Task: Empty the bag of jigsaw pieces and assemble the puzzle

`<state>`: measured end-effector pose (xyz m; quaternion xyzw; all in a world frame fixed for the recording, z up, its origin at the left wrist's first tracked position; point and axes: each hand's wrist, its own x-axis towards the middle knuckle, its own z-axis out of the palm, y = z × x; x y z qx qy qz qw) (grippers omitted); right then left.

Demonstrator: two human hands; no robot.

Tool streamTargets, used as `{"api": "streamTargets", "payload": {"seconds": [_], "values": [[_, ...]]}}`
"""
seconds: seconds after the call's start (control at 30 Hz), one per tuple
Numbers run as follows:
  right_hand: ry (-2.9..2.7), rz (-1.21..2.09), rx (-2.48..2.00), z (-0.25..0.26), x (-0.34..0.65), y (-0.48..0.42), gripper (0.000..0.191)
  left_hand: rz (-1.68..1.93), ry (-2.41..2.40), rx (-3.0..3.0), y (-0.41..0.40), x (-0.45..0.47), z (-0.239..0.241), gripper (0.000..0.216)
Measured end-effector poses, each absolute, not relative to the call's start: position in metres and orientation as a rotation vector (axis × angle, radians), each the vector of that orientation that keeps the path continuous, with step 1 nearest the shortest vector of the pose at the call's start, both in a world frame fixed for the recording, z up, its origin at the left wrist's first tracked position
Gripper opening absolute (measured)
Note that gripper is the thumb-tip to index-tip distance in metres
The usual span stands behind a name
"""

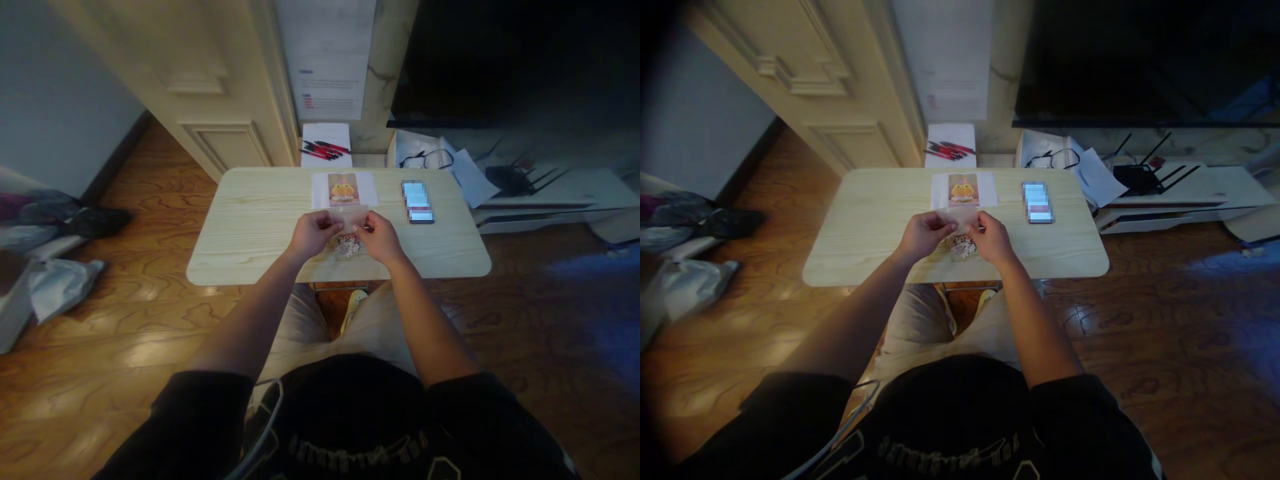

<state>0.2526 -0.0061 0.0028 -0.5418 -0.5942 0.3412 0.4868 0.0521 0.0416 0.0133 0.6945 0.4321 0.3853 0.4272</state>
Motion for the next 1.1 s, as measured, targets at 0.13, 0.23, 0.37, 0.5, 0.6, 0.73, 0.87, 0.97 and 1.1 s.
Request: {"api": "streamTargets", "payload": {"seconds": [0.13, 0.23, 0.37, 0.5, 0.6, 0.73, 0.87, 0.97, 1.1], "values": [[-1.454, 0.761, -1.404, -0.002, 0.252, -0.008, 0.013, 0.979, 1.071, 1.705, 0.042, 0.055, 0.013, 0.034], [-1.447, 0.671, -1.424, 0.002, 0.25, -0.01, 0.014, 1.01, 1.056, 1.675, 0.043, 0.057, 0.015, 0.039], [-1.497, 0.618, -1.427, 0.01, 0.25, -0.011, 0.017, 0.992, 1.125, 1.748, 0.046, 0.057, 0.017, 0.037], [-1.526, 0.672, -1.429, 0.01, 0.251, -0.008, 0.015, 0.993, 1.016, 1.757, 0.047, 0.061, 0.016, 0.035], [-1.486, 0.66, -1.448, 0.007, 0.251, -0.006, 0.013, 0.994, 0.958, 1.729, 0.046, 0.063, 0.016, 0.037], [-1.415, 0.714, -1.396, 0.007, 0.248, -0.008, 0.018, 1.0, 0.944, 1.66, 0.046, 0.06, 0.021, 0.037], [-1.502, 0.701, -1.445, 0.011, 0.244, -0.012, 0.014, 0.956, 1.014, 1.723, 0.046, 0.053, 0.022, 0.038], [-1.521, 0.685, -1.44, 0.012, 0.243, -0.013, 0.017, 0.974, 1.106, 1.749, 0.045, 0.042, 0.019, 0.04], [-1.597, 0.563, -1.433, 0.007, 0.246, -0.014, 0.032, 0.987, 1.221, 1.701, 0.042, 0.011, 0.015, 0.038]]}}
